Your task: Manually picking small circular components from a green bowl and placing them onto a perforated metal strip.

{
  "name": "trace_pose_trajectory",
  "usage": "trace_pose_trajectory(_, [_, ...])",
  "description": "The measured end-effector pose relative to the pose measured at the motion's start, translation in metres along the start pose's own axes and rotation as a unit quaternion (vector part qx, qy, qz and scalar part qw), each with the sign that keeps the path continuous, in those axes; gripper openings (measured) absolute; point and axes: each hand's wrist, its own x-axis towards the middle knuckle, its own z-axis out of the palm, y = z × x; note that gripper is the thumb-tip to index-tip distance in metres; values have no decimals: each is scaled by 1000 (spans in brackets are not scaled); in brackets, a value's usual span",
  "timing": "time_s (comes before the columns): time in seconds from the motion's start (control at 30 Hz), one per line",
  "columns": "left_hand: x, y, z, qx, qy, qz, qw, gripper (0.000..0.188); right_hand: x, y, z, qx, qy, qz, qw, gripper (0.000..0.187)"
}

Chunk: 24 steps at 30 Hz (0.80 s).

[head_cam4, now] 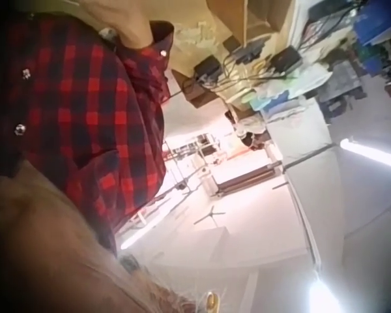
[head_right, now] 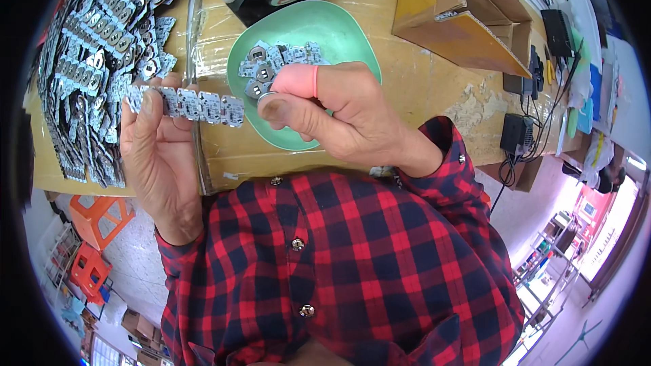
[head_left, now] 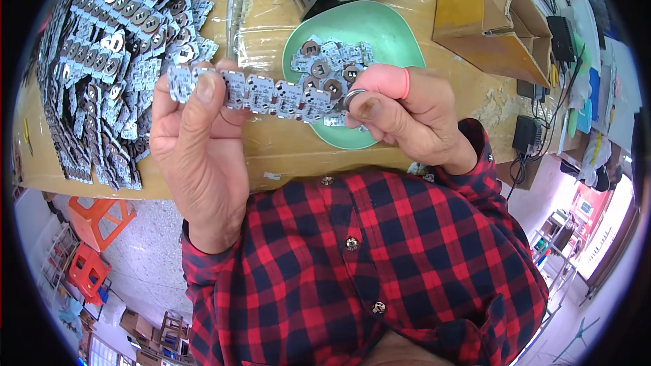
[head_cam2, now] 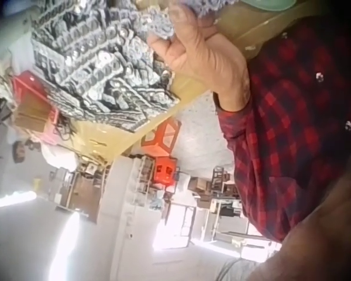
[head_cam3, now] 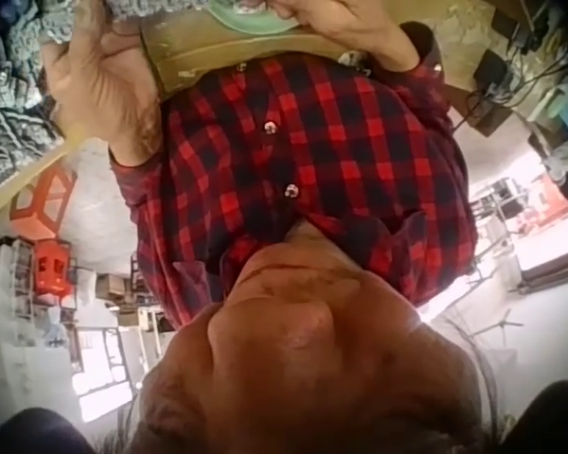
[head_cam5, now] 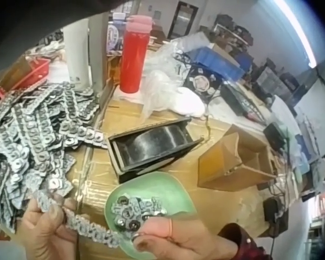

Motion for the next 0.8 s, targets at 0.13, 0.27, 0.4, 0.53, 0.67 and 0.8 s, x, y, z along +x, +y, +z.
trace_pose_trajectory(0.13, [-4,-8,7,-16,13,16,1000,23,3,0,-2,-39,-13,-23,999,24])
trace_pose_trajectory(0.27, [-8,-16,12,-19,-23,2,1000,22,5,8,2,-98,30,-112,988,21])
trace_pose_trajectory(0.4, [-6,-13,6,80,-54,31,995,31,6,6,0,-117,37,-151,981,18])
trace_pose_trajectory(0.53, [12,7,14,394,-66,369,839,32,5,2,-9,-88,-45,-94,991,15])
trace_pose_trajectory(0.67, [18,26,23,538,-352,198,740,14,6,7,-8,-86,-73,-118,987,13])
trace_pose_trajectory(0.8, [22,19,13,436,-365,-33,822,9,7,7,-7,-120,-72,-97,985,14])
